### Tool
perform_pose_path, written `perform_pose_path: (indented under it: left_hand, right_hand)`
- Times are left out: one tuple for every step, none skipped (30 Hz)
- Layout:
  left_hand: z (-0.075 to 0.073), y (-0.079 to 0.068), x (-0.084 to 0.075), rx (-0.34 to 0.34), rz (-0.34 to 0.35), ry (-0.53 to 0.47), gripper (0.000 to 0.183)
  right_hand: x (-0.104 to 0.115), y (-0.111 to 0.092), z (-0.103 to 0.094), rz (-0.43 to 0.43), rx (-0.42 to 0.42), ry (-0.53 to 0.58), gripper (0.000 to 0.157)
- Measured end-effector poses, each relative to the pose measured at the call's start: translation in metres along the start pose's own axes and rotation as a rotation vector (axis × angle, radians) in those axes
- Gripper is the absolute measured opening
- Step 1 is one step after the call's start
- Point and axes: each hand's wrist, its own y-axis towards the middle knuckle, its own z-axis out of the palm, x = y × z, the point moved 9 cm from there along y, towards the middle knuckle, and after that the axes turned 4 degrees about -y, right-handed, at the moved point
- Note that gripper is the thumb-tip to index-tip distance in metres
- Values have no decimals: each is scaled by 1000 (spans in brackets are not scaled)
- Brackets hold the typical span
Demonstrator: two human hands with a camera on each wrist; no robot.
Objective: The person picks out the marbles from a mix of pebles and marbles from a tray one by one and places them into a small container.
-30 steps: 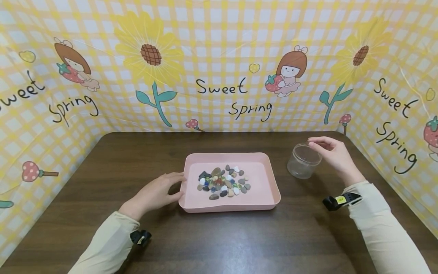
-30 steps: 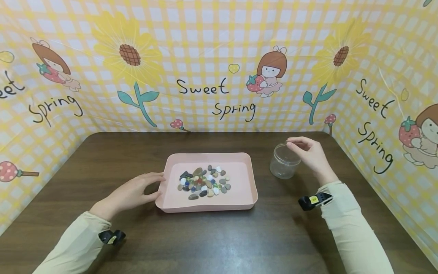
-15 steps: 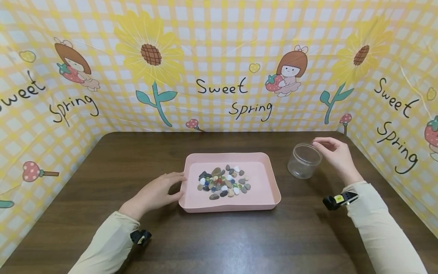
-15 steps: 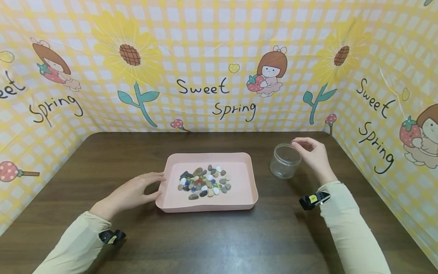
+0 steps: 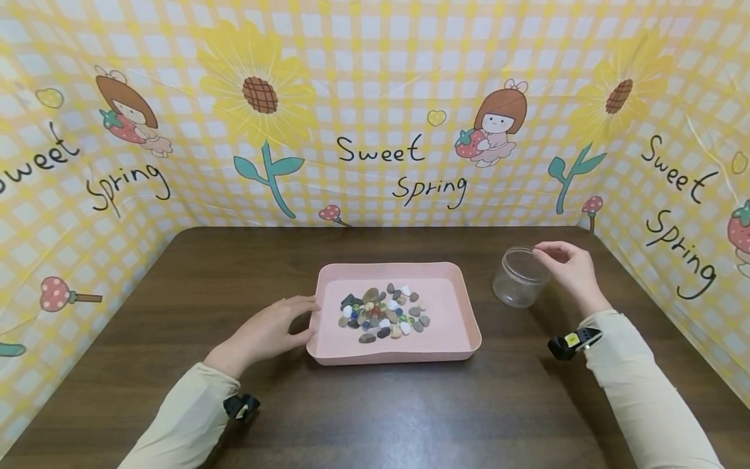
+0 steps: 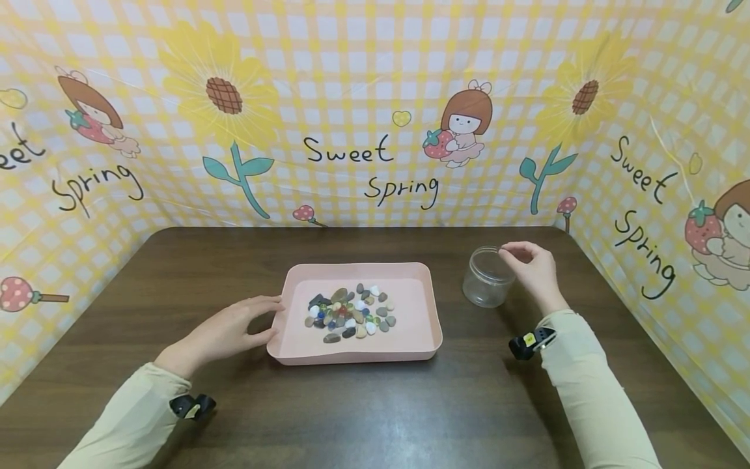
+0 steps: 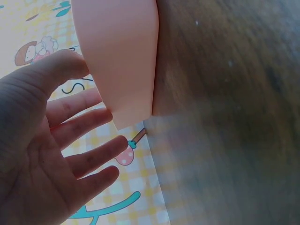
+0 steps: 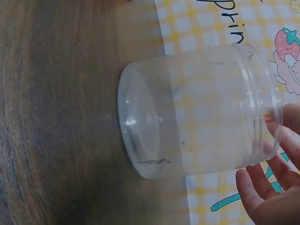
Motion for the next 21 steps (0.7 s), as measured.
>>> perform_pose_path:
  left_hand:
    - [0,0,0,0,2,0,40]
    - [0,0,0,-1,3,0,40]
    - [0,0,0,-1,4,0,40]
    - [0,0,0,-1,5,0,40]
    - [0,0,0,-1,4,0,40]
    - [1,0,0,1,-2,-2,41]
    - [1,0,0,3,-4,-3,41]
    - [1,0,1,3,-5,-5,41]
    - [1,0,1,5,-7,-6,41]
    - [1,0,1,5,-9,-6,41]
    - [1,0,1,6,-10,-6,41]
    - [1,0,2,7,-12,-6,41]
    - [1,0,2,7,-13,-5,40]
    - [1,0,2,8,-14,-3,40]
    - [2,0,2,8,-14,-1,40]
    - [2,0,2,8,-14,-1,40]
    - [2,0,2,9,-13,-1,40]
    - [2,0,2,9,-13,-1,41]
    - [2,0,2,10,-13,-2,41]
    - [1,0,2,10,-13,-3,41]
    - [1,-1,2,11,-13,-5,41]
  right_hand:
    - [0,0,0,-1,-3,-5,40]
    - [0,0,0,-2,-7,-10,40]
    - [0,0,0,-4,-10,-17,39]
    - [0,-1,0,-5,-14,-21,38]
    - [0,-1,0,-6,-16,-26,38]
    - [0,-1,-1,-6,-20,-31,37]
    - [-1,-1,-1,-4,-23,-38,37]
    - [-2,-1,0,-2,-25,-44,36]
    - [-3,-1,0,-1,-28,-52,35]
    - [-4,-1,0,0,-30,-60,35]
    - [-4,-1,0,2,-32,-67,34]
    - [-4,-1,0,2,-33,-75,34]
    - [-4,-1,0,1,-34,-84,33]
    - [-4,-1,0,0,-36,-91,33]
    - [-4,-1,-1,-3,-38,-100,33]
    - [-4,-1,-1,-5,-41,-108,32]
    - [-3,0,-1,-7,-43,-119,32]
    - [-3,0,-1,-11,-46,-134,31]
    - [-2,0,-1,-14,-49,-149,30]
    - [-2,0,-1,-15,-51,-161,30]
    - [-2,0,-1,-18,-54,-175,29]
